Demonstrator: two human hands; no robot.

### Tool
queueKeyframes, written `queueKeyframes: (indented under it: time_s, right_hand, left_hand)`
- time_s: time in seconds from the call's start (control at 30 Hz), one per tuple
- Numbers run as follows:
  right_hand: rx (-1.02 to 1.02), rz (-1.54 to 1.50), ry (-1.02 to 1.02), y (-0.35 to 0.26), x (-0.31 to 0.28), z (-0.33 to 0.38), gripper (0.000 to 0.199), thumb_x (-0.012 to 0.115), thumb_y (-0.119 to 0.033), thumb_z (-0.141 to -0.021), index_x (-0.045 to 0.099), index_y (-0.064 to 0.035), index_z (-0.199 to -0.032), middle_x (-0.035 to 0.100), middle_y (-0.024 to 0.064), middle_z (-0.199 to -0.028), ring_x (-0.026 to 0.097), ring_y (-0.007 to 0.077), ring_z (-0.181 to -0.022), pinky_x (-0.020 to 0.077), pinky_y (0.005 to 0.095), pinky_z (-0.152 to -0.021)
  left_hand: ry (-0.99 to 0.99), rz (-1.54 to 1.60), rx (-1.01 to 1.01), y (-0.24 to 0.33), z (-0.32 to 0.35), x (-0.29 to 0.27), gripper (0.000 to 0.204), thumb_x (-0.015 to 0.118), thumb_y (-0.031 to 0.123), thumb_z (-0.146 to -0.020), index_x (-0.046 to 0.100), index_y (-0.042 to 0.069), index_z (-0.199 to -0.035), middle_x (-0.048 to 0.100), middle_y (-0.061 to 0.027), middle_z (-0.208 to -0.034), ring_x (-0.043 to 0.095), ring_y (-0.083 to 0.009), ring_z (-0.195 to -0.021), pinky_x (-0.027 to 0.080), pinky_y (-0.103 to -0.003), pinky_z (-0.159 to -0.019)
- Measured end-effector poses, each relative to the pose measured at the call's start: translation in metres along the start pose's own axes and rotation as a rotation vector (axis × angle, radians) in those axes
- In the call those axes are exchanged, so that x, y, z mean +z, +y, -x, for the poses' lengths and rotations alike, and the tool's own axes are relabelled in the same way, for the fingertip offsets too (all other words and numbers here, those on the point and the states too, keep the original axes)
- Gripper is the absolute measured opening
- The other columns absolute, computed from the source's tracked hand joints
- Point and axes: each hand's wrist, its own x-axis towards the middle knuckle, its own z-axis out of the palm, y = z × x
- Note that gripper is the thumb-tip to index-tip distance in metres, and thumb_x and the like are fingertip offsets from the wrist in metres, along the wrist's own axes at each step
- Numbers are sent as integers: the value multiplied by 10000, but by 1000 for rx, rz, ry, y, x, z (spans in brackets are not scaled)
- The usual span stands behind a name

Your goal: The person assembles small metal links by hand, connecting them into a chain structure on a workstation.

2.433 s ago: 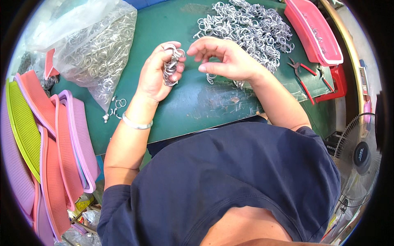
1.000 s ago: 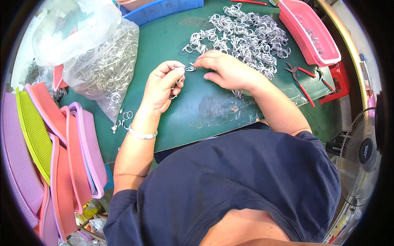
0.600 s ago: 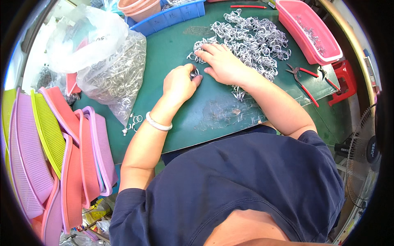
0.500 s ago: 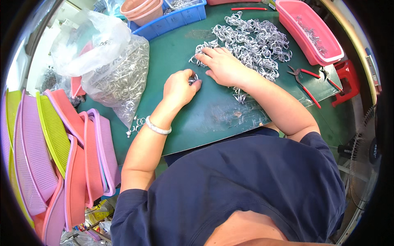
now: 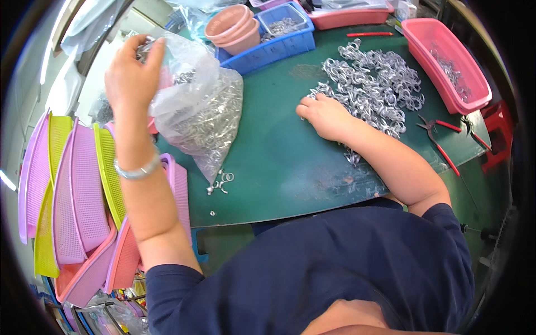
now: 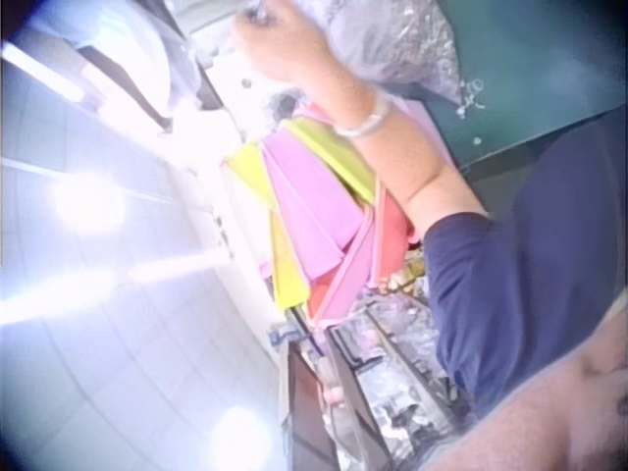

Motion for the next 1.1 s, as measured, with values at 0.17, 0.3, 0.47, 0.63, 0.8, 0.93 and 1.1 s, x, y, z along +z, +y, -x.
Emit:
queueKeyframes:
  time_s: [0.17,0.3,0.47,0.63,0.8,0.93,1.1]
  right_hand:
    - [44,-362,79,3,-10,1,172,551,-25,-711,530,-62,-877,558,92,-878,546,302,-795,443,368,-700]
    - [389,-1186,-17,13,-25,0,113,542,-49,-793,513,-64,-901,562,24,-865,508,68,-699,433,221,-545]
    - [424,-1838,-38,8,-31,-2,128,512,-65,-810,498,-72,-937,585,37,-870,554,114,-650,426,224,-496]
    - [427,-2003,-75,11,-27,-3,194,483,-62,-812,493,-33,-1003,591,92,-930,577,153,-666,464,257,-509]
    - [445,-1952,-121,10,-24,-3,217,465,-94,-836,492,-12,-1035,567,123,-1011,583,155,-716,473,257,-525]
    - [475,-1660,-122,6,-20,-1,254,548,-89,-812,494,-21,-1051,558,86,-1006,562,121,-730,453,224,-541]
    - [493,-1324,-217,-7,-23,-2,336,641,-131,-762,498,-14,-1043,549,51,-923,522,85,-681,430,201,-518]
  left_hand:
    - [-31,-265,309,-35,-4,23,363,589,317,-761,604,42,-997,593,-152,-985,568,-307,-872,444,-394,-775]
    - [-102,635,268,34,46,39,250,609,128,-763,600,32,-994,587,-121,-950,558,-227,-883,462,-322,-739]
    - [-651,1121,32,67,135,108,479,624,72,-744,456,50,-1192,505,-120,-1114,501,-212,-1002,432,-328,-838]
    - [-965,1648,-415,84,169,139,495,593,82,-806,368,-19,-1235,512,-96,-1129,509,-164,-1001,419,-294,-862]
    - [-954,1729,-575,75,175,148,372,579,109,-821,446,-8,-1148,580,-50,-891,550,-101,-753,452,-230,-675]
    - [-908,1659,-582,70,179,144,382,618,100,-786,463,23,-1127,558,-19,-830,515,-68,-654,429,-191,-578]
    - [-794,1646,-506,71,182,142,395,638,79,-766,471,78,-1124,536,10,-817,481,-48,-593,387,-167,-499]
